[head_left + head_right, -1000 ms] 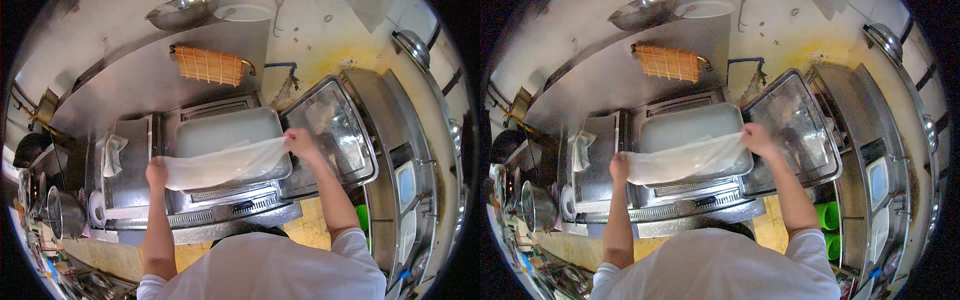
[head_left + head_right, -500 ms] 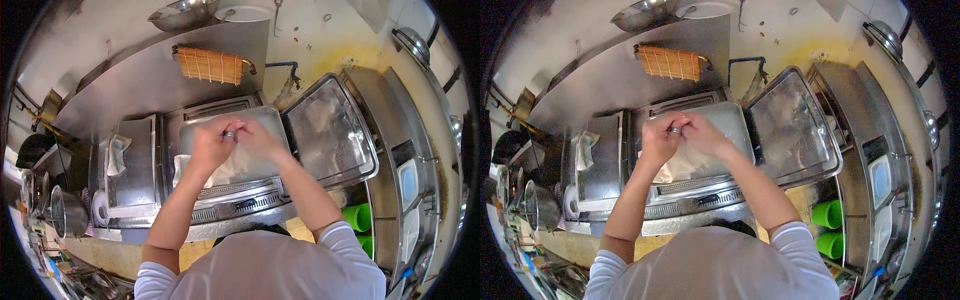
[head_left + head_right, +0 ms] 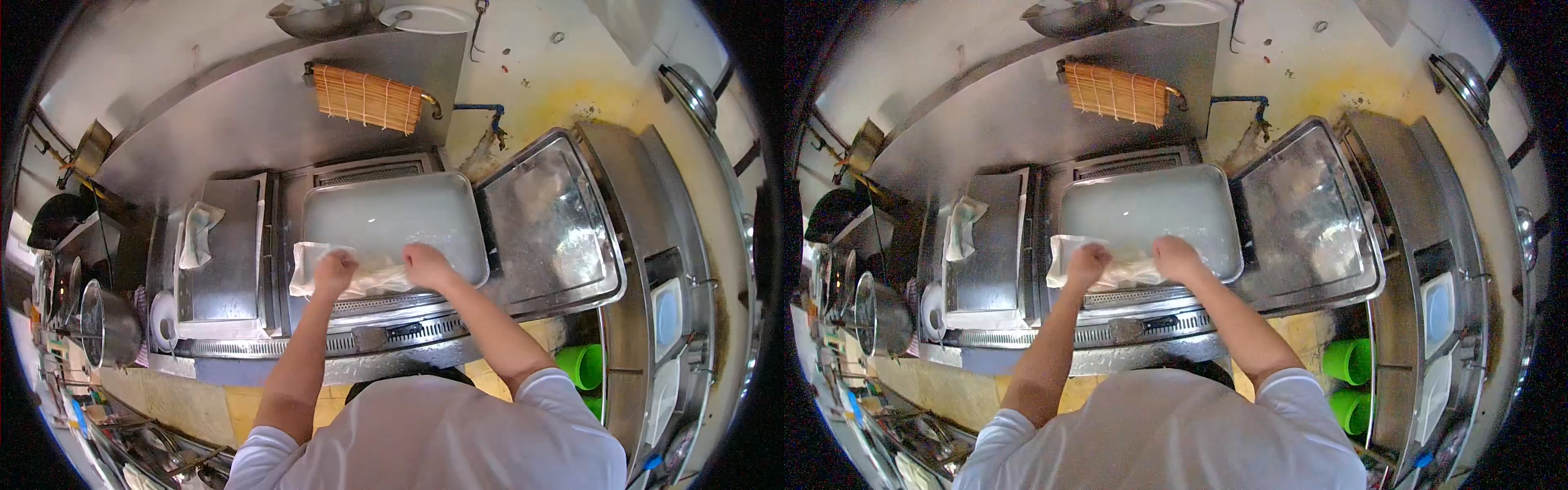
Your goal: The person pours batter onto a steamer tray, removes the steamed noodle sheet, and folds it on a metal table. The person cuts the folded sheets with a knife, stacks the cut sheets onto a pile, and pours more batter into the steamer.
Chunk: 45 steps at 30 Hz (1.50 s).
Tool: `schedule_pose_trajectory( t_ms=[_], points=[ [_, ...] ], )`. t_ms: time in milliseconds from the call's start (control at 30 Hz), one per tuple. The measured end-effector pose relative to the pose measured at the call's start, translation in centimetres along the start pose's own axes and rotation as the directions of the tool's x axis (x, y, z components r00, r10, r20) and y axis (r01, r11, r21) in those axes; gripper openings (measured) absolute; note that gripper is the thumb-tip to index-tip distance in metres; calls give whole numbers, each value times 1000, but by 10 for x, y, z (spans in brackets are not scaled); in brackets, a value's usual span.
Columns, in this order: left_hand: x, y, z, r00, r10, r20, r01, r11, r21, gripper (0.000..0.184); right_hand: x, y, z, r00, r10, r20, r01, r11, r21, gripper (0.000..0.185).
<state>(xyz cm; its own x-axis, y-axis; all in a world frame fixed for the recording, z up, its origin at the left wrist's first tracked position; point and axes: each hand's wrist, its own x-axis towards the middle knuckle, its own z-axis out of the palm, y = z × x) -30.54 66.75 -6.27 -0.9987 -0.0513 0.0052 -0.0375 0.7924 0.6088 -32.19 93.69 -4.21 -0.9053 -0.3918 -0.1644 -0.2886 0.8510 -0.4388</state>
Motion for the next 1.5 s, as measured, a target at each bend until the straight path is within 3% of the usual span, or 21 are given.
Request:
schedule_pose_trajectory(
  t_ms=[33, 133, 233, 300, 367, 467, 533, 600, 700, 733, 800, 867, 900, 1000, 1033, 1100, 1167, 1233, 1333, 1400, 1500],
  points=[
    [-4, -8, 10, 997, -21, 76, 19, 999, 26, 26, 1, 0, 9, 989, 66, 133, -49, 991, -124, 27],
    [8, -21, 26, 984, 50, 171, -58, 998, 39, 26, -14, 14, 9, 960, 217, 178, -160, 944, -288, 28],
    [9, 52, -20, 995, 74, 65, -64, 989, -135, 18, -9, 2, -37, 956, 269, 116, -244, 949, -198, 29],
    [17, 99, -38, 964, 232, -129, -264, 892, -367, 13, 5, -18, -69, 997, 12, -77, -2, 992, 124, 26],
    [21, 150, -66, 873, 406, -268, -478, 820, -314, 18, 10, -63, -106, 953, -126, -276, 285, 681, 674, 22],
    [26, 182, -107, 817, 443, -368, -554, 781, -289, 24, 9, -82, -124, 986, -102, -130, 165, 611, 774, 21],
    [19, 186, -147, 813, 419, -405, -557, 764, -327, 33, 1, -66, -105, 986, -108, -128, 163, 787, 595, 23],
    [27, 143, -156, 807, 278, -521, -509, 773, -378, 22, -13, -35, -77, 991, -77, -110, 119, 886, 448, 25],
    [25, 74, -153, 811, 76, -581, -276, 924, -265, 11, -32, 48, -27, 987, 47, -154, 4, 950, 312, 26],
    [22, 46, -130, 804, 53, -592, -248, 935, -253, 16, -33, 68, -13, 984, -3, -175, 28, 990, 137, 25],
    [8, 13, -89, 910, -56, -411, -33, 978, -208, 11, -37, 90, 7, 977, -106, -187, 64, 974, -218, 24],
    [-6, -6, -46, 977, -160, -145, 171, 983, 70, 28, -40, 63, 4, 963, -55, -262, -5, 975, -223, 24],
    [-14, -16, -24, 994, -72, -81, 79, 992, 94, 33, -41, 51, 1, 954, -32, -298, -37, 974, -224, 24],
    [-13, -15, -5, 998, 43, 49, -44, 998, 36, 35, -28, 60, 1, 954, 268, 135, -236, 948, -213, 26],
    [-9, -3, -8, 995, 57, 77, -57, 998, -4, 33, -24, 50, -14, 951, 285, 116, -260, 945, -197, 26],
    [-1, 40, -29, 994, 105, 28, -101, 987, -123, 23, -18, 23, -47, 942, 326, 84, -311, 937, -158, 26],
    [7, 97, -54, 965, 244, -98, -261, 932, -252, 15, -4, -9, -75, 984, 10, -179, 4, 997, 79, 30],
    [14, 138, -71, 890, 382, -248, -445, 845, -295, 10, 10, -56, -96, 906, -117, -407, 360, 721, 592, 26],
    [17, 172, -100, 810, 463, -360, -564, 784, -261, 13, -3, -95, -133, 998, 17, 53, -49, 728, 684, 27],
    [21, 161, -127, 767, 486, -420, -609, 757, -236, 20, -6, -70, -111, 1000, 2, -14, 6, 828, 561, 28],
    [24, 101, -138, 860, 170, -481, -372, 854, -363, 13, -34, -19, -76, 998, 29, -52, -5, 912, 411, 30]
  ],
)
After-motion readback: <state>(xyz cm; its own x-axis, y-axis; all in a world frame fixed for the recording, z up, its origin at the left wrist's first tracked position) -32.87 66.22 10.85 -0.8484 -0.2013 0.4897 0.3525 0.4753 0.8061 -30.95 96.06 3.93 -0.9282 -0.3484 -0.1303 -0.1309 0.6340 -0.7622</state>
